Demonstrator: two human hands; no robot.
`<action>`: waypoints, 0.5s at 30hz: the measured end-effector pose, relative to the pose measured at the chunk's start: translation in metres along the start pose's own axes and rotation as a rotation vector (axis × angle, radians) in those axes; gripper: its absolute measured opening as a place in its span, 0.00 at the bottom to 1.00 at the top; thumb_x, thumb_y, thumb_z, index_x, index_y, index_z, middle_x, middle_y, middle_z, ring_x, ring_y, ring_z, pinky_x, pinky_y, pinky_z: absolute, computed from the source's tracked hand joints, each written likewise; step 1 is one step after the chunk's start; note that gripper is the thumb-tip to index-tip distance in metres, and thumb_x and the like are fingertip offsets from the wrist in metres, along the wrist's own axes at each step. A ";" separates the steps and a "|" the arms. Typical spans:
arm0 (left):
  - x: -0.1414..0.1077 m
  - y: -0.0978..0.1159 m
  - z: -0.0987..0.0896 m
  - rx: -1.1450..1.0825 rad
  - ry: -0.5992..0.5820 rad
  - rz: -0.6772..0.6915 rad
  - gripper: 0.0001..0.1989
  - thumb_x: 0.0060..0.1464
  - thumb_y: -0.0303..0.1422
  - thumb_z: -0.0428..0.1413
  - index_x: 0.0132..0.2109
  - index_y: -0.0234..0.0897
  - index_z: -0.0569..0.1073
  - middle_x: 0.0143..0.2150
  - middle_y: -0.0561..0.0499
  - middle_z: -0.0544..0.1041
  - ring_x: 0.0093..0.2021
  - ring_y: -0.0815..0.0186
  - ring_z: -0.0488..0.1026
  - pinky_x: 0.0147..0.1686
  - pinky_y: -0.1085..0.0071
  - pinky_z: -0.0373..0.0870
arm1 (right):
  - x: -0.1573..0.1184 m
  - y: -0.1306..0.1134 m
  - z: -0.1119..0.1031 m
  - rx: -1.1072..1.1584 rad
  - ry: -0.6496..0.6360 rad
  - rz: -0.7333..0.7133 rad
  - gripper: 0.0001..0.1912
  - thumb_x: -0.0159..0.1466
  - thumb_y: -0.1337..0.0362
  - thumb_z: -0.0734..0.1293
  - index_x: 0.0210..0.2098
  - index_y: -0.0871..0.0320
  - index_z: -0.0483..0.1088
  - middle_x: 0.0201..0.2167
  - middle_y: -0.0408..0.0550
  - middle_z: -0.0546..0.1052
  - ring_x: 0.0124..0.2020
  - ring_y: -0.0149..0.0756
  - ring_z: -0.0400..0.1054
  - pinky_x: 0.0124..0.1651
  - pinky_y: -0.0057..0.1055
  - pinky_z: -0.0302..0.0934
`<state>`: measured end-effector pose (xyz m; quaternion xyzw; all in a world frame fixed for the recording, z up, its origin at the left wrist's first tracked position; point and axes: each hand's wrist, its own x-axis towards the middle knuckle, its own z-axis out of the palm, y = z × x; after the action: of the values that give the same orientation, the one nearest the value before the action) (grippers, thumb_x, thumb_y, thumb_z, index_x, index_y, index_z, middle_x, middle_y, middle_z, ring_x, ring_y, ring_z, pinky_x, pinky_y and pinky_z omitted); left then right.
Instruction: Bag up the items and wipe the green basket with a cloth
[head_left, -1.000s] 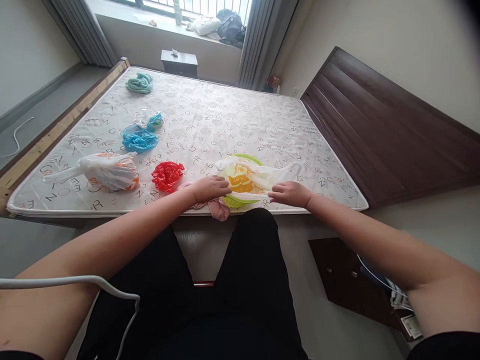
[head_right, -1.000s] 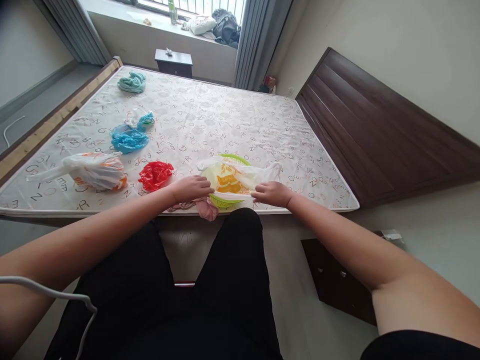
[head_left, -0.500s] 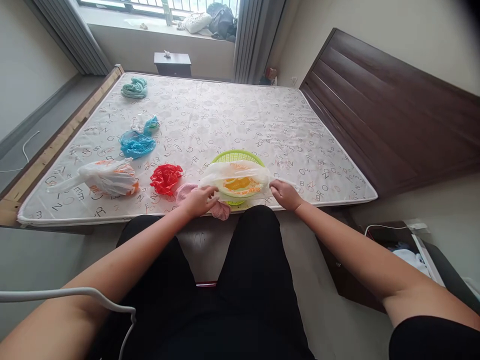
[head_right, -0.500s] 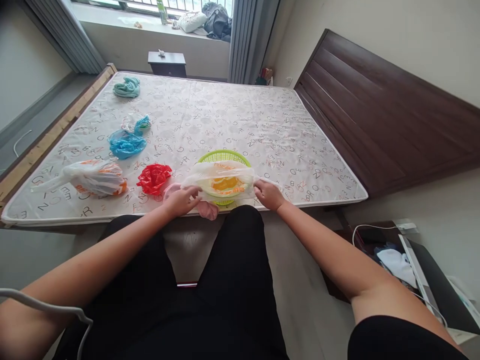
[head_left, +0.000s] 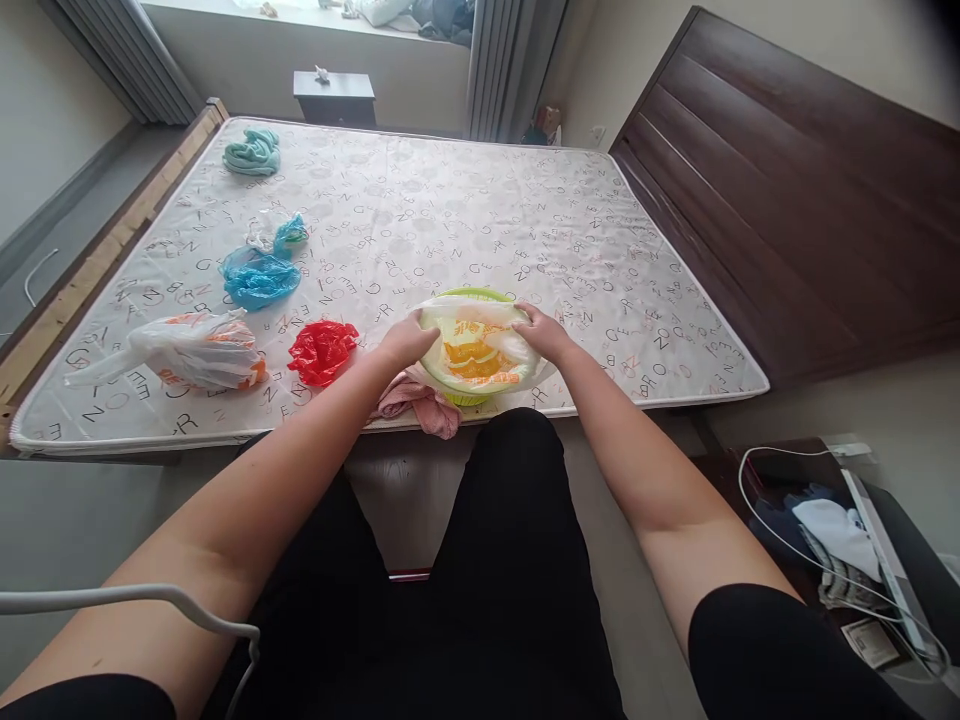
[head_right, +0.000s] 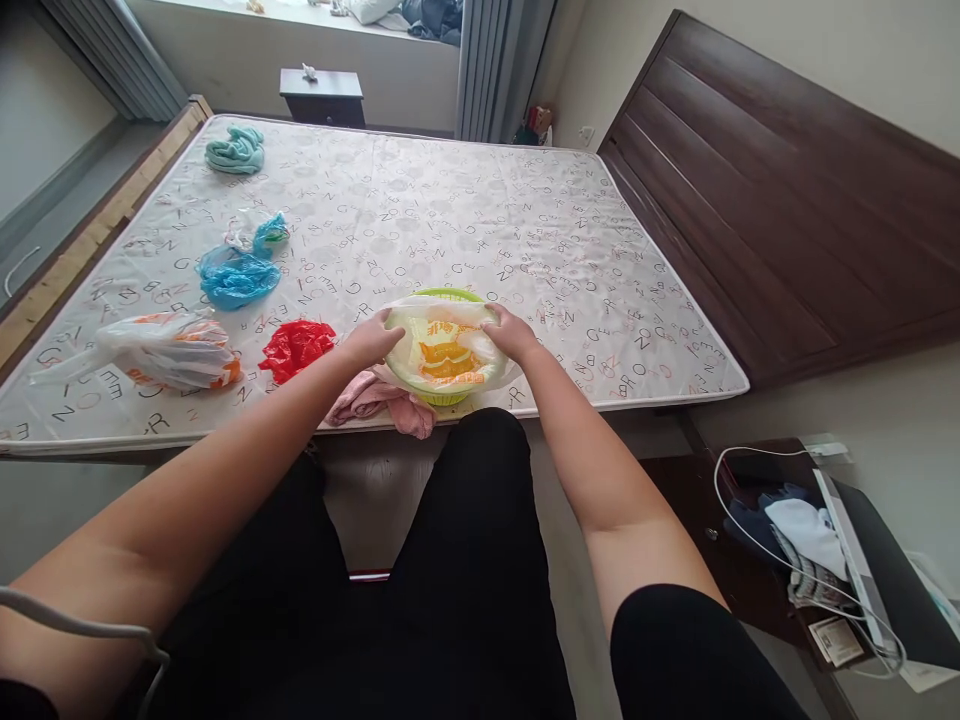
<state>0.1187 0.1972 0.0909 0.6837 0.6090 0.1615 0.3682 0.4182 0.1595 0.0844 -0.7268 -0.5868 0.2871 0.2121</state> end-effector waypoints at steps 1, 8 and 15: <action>0.004 -0.002 -0.003 0.026 -0.014 -0.009 0.35 0.56 0.41 0.58 0.69 0.38 0.67 0.53 0.38 0.81 0.51 0.46 0.78 0.52 0.56 0.73 | 0.003 0.003 0.000 0.049 0.000 -0.027 0.32 0.64 0.53 0.66 0.67 0.48 0.66 0.63 0.49 0.74 0.60 0.52 0.69 0.67 0.52 0.59; 0.028 -0.017 0.004 0.068 -0.074 -0.001 0.28 0.59 0.51 0.55 0.54 0.33 0.78 0.50 0.36 0.81 0.50 0.47 0.78 0.51 0.58 0.72 | 0.016 0.013 0.015 0.680 -0.168 0.049 0.27 0.65 0.52 0.64 0.62 0.50 0.66 0.50 0.47 0.80 0.47 0.42 0.76 0.53 0.45 0.71; 0.020 -0.024 0.025 -0.779 -0.364 -0.111 0.34 0.63 0.56 0.47 0.61 0.33 0.73 0.49 0.38 0.82 0.52 0.47 0.79 0.54 0.54 0.74 | 0.014 0.003 0.020 0.903 -0.482 0.178 0.26 0.67 0.40 0.63 0.47 0.56 0.72 0.39 0.55 0.82 0.45 0.52 0.76 0.53 0.52 0.71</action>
<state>0.1231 0.2084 0.0525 0.4771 0.4636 0.2358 0.7084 0.4090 0.1717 0.0649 -0.5234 -0.3725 0.6877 0.3382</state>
